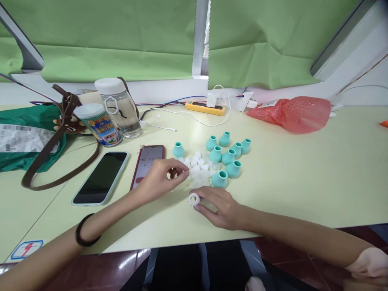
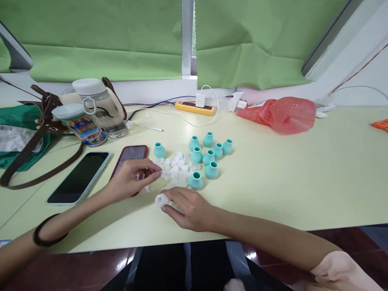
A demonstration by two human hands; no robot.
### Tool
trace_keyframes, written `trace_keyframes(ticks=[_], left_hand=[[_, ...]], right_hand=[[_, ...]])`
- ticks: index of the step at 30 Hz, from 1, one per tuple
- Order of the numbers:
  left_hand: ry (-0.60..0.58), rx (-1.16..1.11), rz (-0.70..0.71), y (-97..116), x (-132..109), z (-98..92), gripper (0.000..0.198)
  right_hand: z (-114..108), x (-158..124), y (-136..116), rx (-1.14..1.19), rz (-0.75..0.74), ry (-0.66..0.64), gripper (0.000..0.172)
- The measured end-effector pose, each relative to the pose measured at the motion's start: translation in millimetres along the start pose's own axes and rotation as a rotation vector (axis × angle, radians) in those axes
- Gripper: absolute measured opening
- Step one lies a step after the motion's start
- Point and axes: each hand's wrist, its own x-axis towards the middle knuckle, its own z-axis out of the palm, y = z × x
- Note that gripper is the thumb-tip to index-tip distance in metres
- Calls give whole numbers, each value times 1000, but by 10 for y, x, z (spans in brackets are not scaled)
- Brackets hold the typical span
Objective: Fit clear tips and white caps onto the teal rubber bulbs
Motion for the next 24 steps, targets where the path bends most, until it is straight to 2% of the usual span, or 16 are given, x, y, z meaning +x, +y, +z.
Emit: trace_keyframes(ticks=[4, 7, 9, 13, 17, 24], left_hand=[[27, -275, -224, -18, -157, 151, 17], [65, -429, -225, -2, -210, 207, 13], [58, -515, -181, 38, -224, 207, 12], [50, -572, -125, 123, -255, 187, 11], [48, -545, -67, 137, -284, 196, 10], [53, -521, -62, 103, -300, 225, 11]], right_hand=[[11, 16, -20, 261, 282, 72, 21], [2, 42, -47, 619, 555, 7, 19], [-8, 61, -63, 816, 665, -25, 21], [-18, 76, -82, 943, 698, -6, 24], [-7, 65, -86, 941, 702, -10, 22], [4, 65, -85, 902, 776, -23, 20]])
